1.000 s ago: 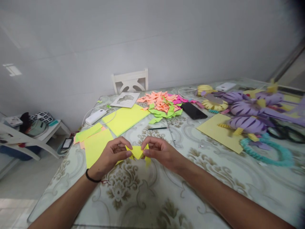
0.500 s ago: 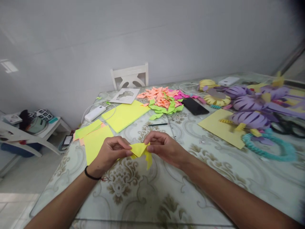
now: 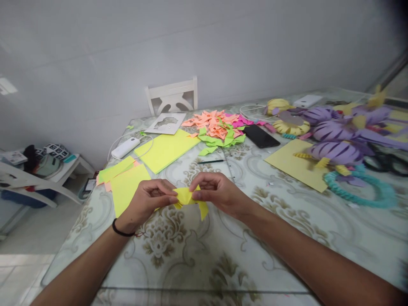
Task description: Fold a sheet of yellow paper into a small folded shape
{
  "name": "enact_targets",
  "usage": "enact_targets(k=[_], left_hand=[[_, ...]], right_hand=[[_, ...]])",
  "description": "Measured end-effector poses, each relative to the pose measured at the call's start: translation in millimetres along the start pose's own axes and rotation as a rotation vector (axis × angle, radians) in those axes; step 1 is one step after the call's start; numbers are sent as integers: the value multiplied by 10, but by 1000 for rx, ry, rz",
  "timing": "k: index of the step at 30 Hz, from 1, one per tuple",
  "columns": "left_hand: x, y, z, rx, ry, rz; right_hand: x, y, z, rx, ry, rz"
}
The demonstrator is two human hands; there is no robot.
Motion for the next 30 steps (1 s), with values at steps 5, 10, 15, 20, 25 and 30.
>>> enact_targets(k=[5, 10, 15, 20, 25, 30], left_hand=[[30, 5, -35, -22, -43, 62], [55, 3, -56, 36, -152, 102], [28, -8, -51, 75, -228, 80], [21, -7, -48, 75, -206, 83], [20, -16, -24, 89, -194, 26], [15, -23, -12, 57, -218, -55]], right_hand=[[-4, -3, -19, 15, 0, 3], [-17, -16, -64, 29, 5, -8], [-10, -13, -44, 0, 76, -26], [15, -14, -6, -23, 95, -27], [6, -38, -29, -57, 97, -108], [1, -45, -38, -108, 158, -169]])
Point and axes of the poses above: each hand's wrist, its own y-axis away from the middle knuckle, its own x-axis out of the palm, z = x × y, the point moved 1 cm from there along -y, towards the middle knuckle, and after that the axes turned 2 degrees about -z, right-handed, at the moved point
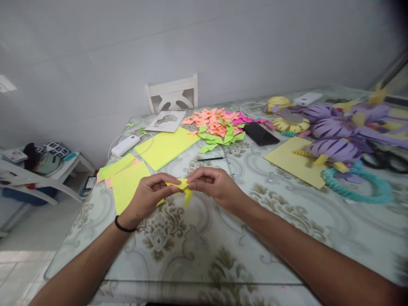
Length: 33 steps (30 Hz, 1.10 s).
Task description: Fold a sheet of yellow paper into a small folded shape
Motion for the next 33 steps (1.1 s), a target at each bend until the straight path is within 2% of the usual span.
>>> enact_targets(k=[6, 11, 18, 26, 33], left_hand=[[27, 9, -38, -5, 10, 44], [41, 0, -28, -56, 22, 0], [11, -13, 15, -38, -19, -89], [14, -24, -12, -33, -68, -120], [-26, -26, 6, -40, -92, -156]], right_hand=[[5, 17, 35, -39, 62, 25], [-12, 38, 28, -21, 86, -51], [-8, 43, 48, 11, 75, -108], [-38, 20, 6, 54, 20, -57], [-33, 16, 19, 65, -12, -66]])
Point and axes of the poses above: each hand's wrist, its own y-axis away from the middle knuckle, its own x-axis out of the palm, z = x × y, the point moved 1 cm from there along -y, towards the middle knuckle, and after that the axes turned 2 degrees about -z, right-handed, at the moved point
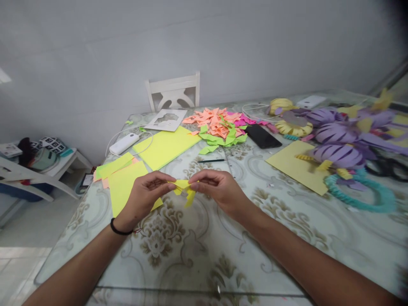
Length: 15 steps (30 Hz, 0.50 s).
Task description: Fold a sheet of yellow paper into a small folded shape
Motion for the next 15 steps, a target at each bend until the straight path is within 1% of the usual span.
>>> enact_targets(k=[5, 10, 15], left_hand=[[-7, 9, 0, 0, -3, 11], [3, 9, -38, 62, 32, -10], [7, 22, -80, 102, 13, -24]], right_hand=[[7, 18, 30, -11, 1, 13], [5, 21, 15, -62, 12, 23], [16, 12, -14, -56, 5, 15]])
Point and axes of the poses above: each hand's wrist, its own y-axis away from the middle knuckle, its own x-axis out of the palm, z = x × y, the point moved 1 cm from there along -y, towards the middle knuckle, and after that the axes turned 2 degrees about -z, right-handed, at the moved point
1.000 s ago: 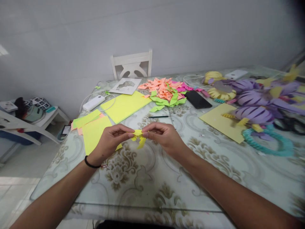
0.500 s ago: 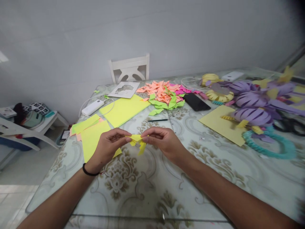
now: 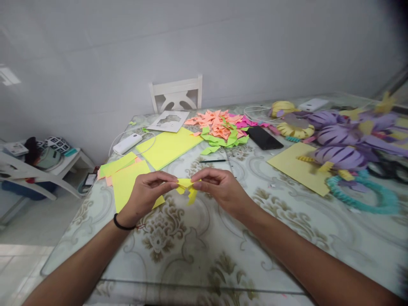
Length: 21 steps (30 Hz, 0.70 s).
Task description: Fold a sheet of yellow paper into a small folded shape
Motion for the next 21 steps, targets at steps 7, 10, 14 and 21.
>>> enact_targets(k=[7, 10, 14, 21], left_hand=[[-14, 9, 8, 5, -52, -4], [-37, 9, 28, -31, -13, 18], [-52, 17, 35, -66, 95, 87], [-40, 23, 43, -75, 142, 106]], right_hand=[[14, 10, 17, 13, 0, -24], [-5, -3, 19, 19, -28, -3], [-18, -17, 48, 38, -91, 28], [-14, 6, 95, 40, -105, 63]])
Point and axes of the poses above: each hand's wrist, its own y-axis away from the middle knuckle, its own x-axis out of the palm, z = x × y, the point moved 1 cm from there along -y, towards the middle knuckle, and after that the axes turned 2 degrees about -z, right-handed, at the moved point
